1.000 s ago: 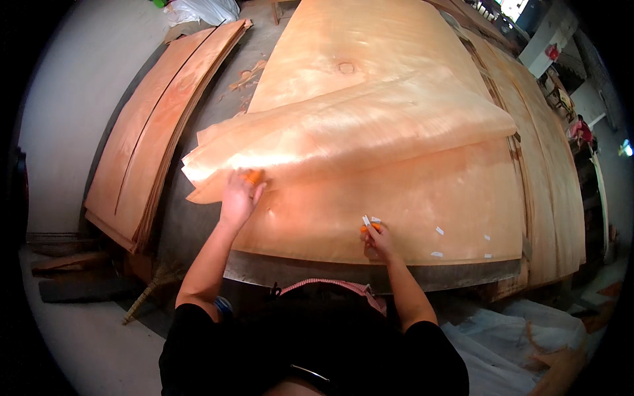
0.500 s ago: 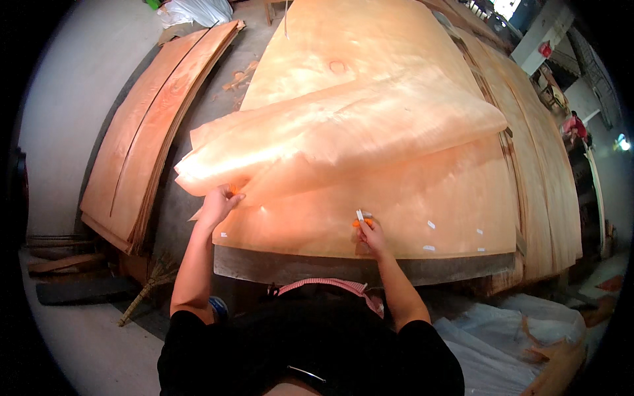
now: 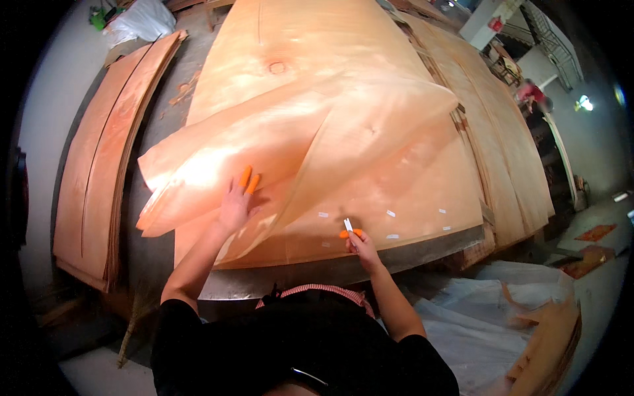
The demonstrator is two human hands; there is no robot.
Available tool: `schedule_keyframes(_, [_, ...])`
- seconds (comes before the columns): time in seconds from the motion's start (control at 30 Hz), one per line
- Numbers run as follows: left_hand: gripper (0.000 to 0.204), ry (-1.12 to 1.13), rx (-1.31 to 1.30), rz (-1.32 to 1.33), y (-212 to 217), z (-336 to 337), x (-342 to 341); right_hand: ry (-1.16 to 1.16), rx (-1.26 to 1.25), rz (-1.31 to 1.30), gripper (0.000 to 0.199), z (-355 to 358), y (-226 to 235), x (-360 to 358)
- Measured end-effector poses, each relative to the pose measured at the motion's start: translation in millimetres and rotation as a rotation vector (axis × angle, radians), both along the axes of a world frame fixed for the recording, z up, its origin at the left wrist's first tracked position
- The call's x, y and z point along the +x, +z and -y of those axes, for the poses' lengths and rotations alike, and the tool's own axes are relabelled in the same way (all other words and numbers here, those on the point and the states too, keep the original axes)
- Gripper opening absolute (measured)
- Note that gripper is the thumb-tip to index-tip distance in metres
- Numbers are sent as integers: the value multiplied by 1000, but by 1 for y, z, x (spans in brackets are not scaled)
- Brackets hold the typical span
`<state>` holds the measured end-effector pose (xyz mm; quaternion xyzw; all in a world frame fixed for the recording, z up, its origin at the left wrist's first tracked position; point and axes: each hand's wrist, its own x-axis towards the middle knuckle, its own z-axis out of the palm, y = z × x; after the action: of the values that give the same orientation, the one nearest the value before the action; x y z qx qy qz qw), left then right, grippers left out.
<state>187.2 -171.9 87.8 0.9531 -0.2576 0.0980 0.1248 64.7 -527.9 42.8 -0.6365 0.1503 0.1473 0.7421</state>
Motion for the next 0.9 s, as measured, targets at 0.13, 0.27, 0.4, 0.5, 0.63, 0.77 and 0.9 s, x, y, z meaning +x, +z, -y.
schedule_keyframes(0.13, [101, 249, 171, -117, -24, 20, 35, -47, 40, -27, 21, 19, 4, -13])
schedule_keyframes(0.27, [105, 356, 285, 1, -24, 9, 93, -108, 10, -80, 22, 32, 17, -28])
schedule_keyframes(0.4, [97, 589, 198, 88, 7, 0, 147, -82, -30, -120, 22, 50, 20, -37])
schedule_keyframes(0.5, [96, 475, 306, 610, -27, -10, 174, -71, -95, -176, 22, 49, 27, -31])
schedule_keyframes(0.63, [93, 212, 238, 156, -39, 28, 147, -46, -63, -230, 23, 47, 17, -33])
schedule_keyframes(0.77, [95, 281, 392, -5, -33, 30, 166, 35, -49, -225, 23, 36, 20, -22])
schedule_keyframes(0.9, [94, 312, 349, -67, -18, 13, 221, 94, -74, -244, 24, 33, 25, -12])
